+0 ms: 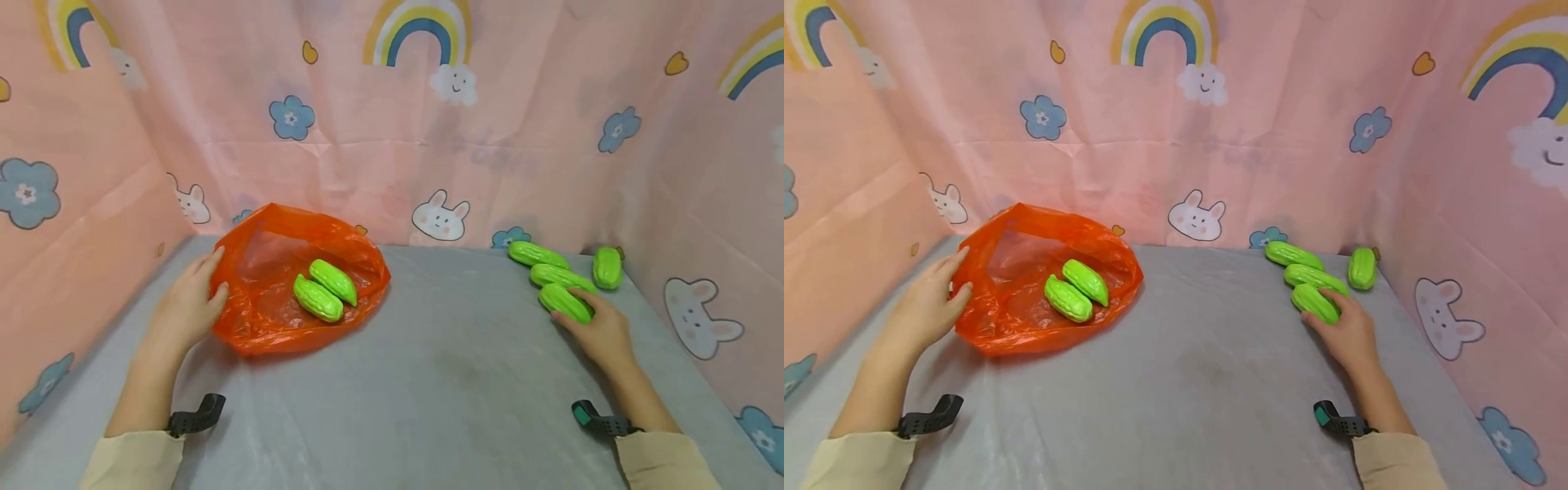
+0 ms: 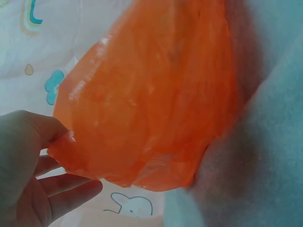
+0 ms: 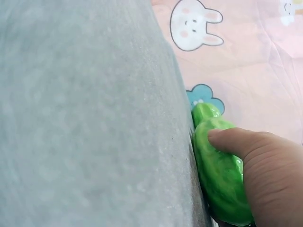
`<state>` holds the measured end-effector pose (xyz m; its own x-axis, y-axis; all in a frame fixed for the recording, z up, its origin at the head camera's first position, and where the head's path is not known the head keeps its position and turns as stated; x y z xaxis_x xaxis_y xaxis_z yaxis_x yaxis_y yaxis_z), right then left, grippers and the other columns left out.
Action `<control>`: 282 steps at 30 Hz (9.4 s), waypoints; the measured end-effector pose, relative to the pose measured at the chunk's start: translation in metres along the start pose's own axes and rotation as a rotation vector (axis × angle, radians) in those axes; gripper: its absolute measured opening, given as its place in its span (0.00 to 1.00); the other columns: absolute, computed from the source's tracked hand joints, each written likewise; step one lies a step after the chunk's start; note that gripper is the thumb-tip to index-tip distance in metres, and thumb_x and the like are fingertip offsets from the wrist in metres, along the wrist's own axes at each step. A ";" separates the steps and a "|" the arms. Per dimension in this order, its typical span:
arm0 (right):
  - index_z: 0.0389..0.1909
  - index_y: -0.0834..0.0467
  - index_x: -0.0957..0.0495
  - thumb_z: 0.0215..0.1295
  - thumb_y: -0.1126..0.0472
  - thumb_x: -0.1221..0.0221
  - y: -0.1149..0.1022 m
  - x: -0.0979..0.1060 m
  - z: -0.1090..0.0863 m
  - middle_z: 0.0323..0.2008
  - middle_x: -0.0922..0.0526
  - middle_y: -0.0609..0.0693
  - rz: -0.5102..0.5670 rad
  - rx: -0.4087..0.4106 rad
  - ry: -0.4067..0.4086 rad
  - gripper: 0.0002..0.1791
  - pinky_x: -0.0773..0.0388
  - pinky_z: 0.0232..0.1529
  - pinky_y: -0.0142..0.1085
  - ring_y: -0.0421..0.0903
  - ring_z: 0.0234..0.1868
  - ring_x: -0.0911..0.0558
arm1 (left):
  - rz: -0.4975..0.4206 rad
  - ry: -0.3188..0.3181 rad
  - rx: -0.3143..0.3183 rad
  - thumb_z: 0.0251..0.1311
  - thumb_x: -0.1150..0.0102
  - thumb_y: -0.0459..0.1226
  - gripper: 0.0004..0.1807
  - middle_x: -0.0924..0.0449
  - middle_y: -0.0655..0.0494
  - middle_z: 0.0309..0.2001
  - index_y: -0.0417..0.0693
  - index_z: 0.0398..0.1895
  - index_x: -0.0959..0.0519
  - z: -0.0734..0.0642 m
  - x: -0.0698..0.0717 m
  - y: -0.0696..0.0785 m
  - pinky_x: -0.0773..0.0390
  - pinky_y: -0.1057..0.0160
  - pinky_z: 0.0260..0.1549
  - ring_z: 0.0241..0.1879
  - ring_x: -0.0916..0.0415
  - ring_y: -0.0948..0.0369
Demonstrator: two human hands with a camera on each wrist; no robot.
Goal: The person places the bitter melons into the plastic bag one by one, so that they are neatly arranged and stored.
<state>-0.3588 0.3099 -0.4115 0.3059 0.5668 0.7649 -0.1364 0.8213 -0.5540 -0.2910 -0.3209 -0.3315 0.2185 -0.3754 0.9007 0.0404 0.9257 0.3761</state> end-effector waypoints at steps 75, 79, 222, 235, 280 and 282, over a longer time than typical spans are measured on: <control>0.60 0.55 0.20 0.60 0.54 0.29 -0.366 -0.079 -0.003 0.55 0.15 0.53 0.410 0.420 -0.165 0.26 0.16 0.53 0.45 0.50 0.50 0.18 | -0.045 0.018 -0.035 0.69 0.48 0.32 0.33 0.34 0.32 0.71 0.36 0.77 0.41 -0.001 0.009 0.013 0.31 0.33 0.66 0.68 0.33 0.36; 0.60 0.55 0.20 0.61 0.55 0.30 -0.381 -0.088 -0.005 0.55 0.15 0.53 0.393 0.450 -0.160 0.26 0.16 0.56 0.44 0.50 0.52 0.18 | -0.046 0.016 -0.029 0.69 0.49 0.32 0.33 0.35 0.33 0.72 0.37 0.77 0.41 0.000 0.009 0.012 0.33 0.33 0.68 0.70 0.35 0.36; 0.50 0.57 0.14 0.64 0.51 0.33 -0.369 -0.147 -0.034 0.51 0.12 0.52 0.334 0.415 -0.242 0.19 0.19 0.60 0.48 0.51 0.56 0.17 | -0.024 0.000 -0.047 0.67 0.53 0.29 0.34 0.36 0.30 0.72 0.33 0.77 0.43 0.002 0.006 0.019 0.33 0.32 0.66 0.68 0.35 0.32; 0.56 0.54 0.17 0.67 0.47 0.36 -0.298 -0.054 -0.006 0.60 0.17 0.51 0.141 0.442 -0.280 0.21 0.15 0.54 0.52 0.53 0.59 0.18 | 0.011 -0.038 -0.021 0.68 0.51 0.32 0.35 0.35 0.30 0.71 0.35 0.78 0.45 -0.003 0.004 0.014 0.33 0.31 0.66 0.68 0.35 0.33; 0.62 0.64 0.23 0.70 0.54 0.38 -0.117 0.038 0.050 0.60 0.21 0.68 0.014 0.258 -0.008 0.25 0.26 0.57 0.68 0.66 0.57 0.22 | 0.013 -0.001 -0.071 0.67 0.52 0.29 0.34 0.33 0.30 0.69 0.33 0.76 0.42 0.003 0.002 0.023 0.30 0.32 0.63 0.66 0.32 0.33; 0.63 0.63 0.24 0.71 0.52 0.39 -0.109 0.037 0.053 0.61 0.22 0.69 0.010 0.231 -0.013 0.26 0.26 0.58 0.68 0.67 0.58 0.23 | 0.014 -0.002 -0.070 0.67 0.52 0.29 0.34 0.34 0.29 0.70 0.33 0.76 0.42 0.004 0.002 0.022 0.31 0.32 0.64 0.67 0.33 0.33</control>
<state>-0.3826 0.2451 -0.3054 0.2916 0.5742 0.7650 -0.3517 0.8081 -0.4724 -0.2935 -0.3016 -0.3202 0.2172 -0.3627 0.9062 0.1053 0.9317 0.3477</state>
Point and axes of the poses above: each hand's wrist, its own z-axis towards the middle knuckle, its own x-axis out of the back of the hand, y = z × x, the point moved 10 cm from there along z, towards the middle knuckle
